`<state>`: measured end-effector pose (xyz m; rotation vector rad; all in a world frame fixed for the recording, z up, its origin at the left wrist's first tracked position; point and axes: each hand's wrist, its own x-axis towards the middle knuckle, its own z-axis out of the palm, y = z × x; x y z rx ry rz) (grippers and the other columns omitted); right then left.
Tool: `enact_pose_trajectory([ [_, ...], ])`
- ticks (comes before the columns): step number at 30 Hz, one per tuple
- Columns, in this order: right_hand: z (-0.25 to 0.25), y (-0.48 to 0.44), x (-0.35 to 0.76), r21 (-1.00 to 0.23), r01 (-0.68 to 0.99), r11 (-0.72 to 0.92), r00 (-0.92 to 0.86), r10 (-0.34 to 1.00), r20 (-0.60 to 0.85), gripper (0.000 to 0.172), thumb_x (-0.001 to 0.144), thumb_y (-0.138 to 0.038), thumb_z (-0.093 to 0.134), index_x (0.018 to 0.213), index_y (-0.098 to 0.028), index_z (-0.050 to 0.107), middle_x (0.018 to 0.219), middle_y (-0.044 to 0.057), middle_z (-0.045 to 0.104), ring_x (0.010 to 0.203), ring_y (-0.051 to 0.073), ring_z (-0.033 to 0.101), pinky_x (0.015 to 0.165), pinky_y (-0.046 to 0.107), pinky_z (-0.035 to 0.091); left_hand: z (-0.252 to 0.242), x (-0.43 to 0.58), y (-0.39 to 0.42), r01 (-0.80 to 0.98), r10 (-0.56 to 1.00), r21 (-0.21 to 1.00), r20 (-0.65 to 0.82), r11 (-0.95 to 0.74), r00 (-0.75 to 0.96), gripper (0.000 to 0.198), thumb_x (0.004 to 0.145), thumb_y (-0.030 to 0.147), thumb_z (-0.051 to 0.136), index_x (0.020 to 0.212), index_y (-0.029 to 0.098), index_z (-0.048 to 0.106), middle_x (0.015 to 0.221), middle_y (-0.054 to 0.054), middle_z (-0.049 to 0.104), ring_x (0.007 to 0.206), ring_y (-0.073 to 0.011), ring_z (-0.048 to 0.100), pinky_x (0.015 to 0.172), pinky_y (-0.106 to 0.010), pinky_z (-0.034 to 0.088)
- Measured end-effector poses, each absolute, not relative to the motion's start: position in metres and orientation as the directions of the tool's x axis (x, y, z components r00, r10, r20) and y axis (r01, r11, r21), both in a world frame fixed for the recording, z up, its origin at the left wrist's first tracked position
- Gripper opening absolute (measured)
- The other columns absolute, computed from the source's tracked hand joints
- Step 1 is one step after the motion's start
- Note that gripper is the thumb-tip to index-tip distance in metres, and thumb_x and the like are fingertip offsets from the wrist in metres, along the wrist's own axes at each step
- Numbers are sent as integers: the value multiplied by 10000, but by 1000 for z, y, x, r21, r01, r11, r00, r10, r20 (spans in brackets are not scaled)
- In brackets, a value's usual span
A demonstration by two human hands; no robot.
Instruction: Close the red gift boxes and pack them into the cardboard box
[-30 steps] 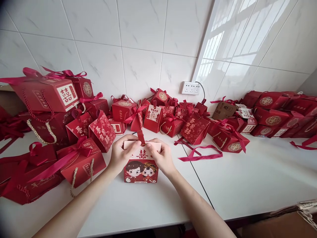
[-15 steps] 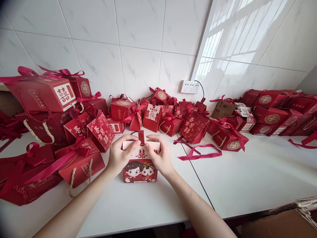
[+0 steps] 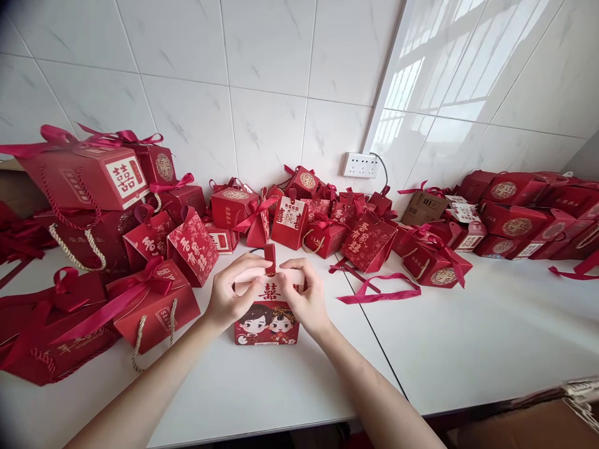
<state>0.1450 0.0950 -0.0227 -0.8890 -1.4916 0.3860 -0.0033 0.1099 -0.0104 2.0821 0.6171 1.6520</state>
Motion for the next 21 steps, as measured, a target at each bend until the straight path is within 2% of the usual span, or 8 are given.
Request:
enact_pose_trajectory([
  [8,-22,95,146,-718,290,632,82,731,677,72,816,-298,555,801,-227,550,704,-25,583,591,118,513,516,234,396,-10,-4,110,68,616,616,761,-784,205,186,784,124,526,928,166,636,893,-52,616,838,-143,622,688,-237,571],
  [15,-22,96,144,-722,272,636,90,730,677,81,820,-298,566,791,-222,559,724,-21,600,609,114,538,526,221,422,-14,-3,111,17,663,676,718,-737,213,181,805,137,511,940,171,627,908,-53,591,830,-145,625,629,-217,571],
  [21,-21,95,144,-748,265,608,86,758,646,108,808,-319,574,786,-214,556,699,-18,594,552,107,512,470,212,411,-14,-1,110,10,681,692,708,-722,185,150,820,163,515,924,168,623,898,-52,594,835,-144,626,652,-218,572],
])
